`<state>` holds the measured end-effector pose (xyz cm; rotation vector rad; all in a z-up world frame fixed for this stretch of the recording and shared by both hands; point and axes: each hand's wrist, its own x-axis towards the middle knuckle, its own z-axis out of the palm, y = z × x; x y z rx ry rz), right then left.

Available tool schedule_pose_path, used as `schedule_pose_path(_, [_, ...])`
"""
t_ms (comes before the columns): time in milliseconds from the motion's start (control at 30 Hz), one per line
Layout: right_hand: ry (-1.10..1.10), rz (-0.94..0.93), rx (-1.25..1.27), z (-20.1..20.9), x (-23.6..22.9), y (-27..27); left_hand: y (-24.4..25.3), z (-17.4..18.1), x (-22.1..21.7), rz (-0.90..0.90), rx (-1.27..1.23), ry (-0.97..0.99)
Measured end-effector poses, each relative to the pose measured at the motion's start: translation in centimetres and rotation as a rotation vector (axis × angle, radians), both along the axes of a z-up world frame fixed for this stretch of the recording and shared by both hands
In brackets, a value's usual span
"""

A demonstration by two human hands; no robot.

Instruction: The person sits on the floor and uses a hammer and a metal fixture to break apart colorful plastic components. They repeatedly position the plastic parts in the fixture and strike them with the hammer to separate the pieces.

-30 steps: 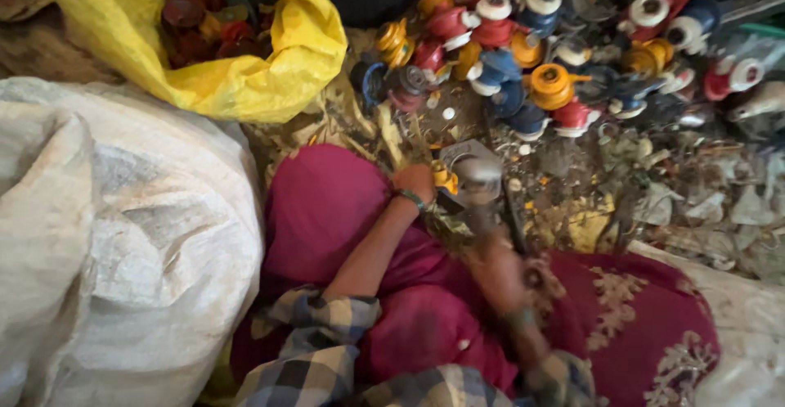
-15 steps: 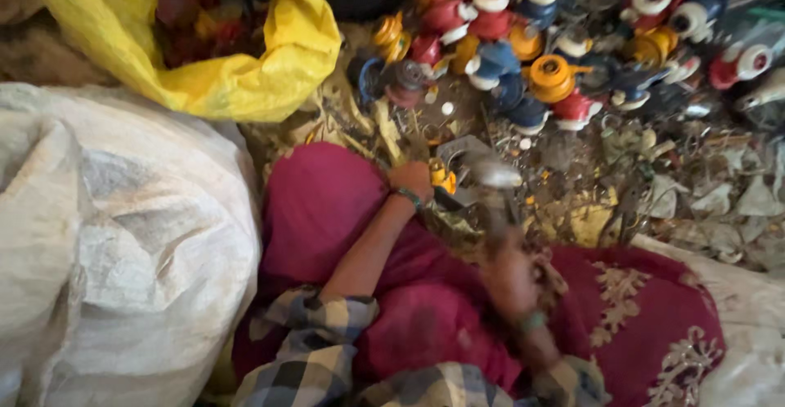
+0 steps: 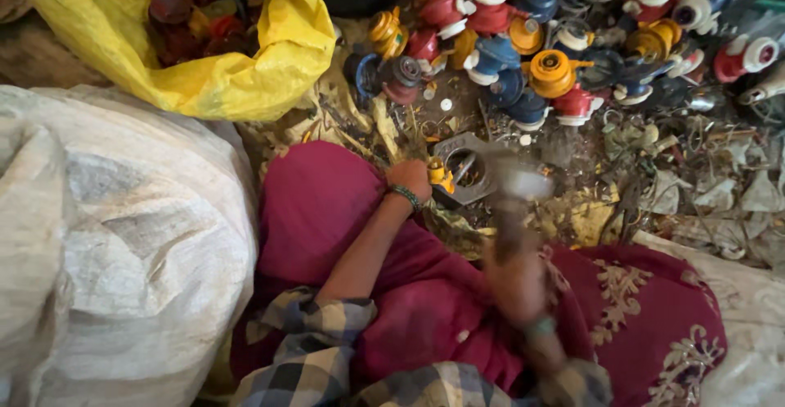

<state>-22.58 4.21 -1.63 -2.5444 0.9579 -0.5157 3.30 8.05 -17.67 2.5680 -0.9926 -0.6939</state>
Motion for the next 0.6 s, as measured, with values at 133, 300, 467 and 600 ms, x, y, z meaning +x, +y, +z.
schedule_pose_path(133, [0.157,0.042,0.258,-3.3,1.8,-0.8,-0.3,0.4,0.0,-0.008,-0.055,-0.050])
schedule_pose_path(300, [0.085,-0.139,0.269,0.8,-0.5,-0.5,-0.1,0.9,0.6,0.011,0.034,-0.004])
schedule_pose_path(467, [-0.170,-0.199,0.118,1.6,-2.3,-0.1,-0.1,0.6,0.6,-0.016,0.020,-0.029])
schedule_pose_path(600, [0.205,0.061,0.163,-5.5,-0.7,-1.1,-0.1,-0.2,-0.1,0.047,0.039,-0.061])
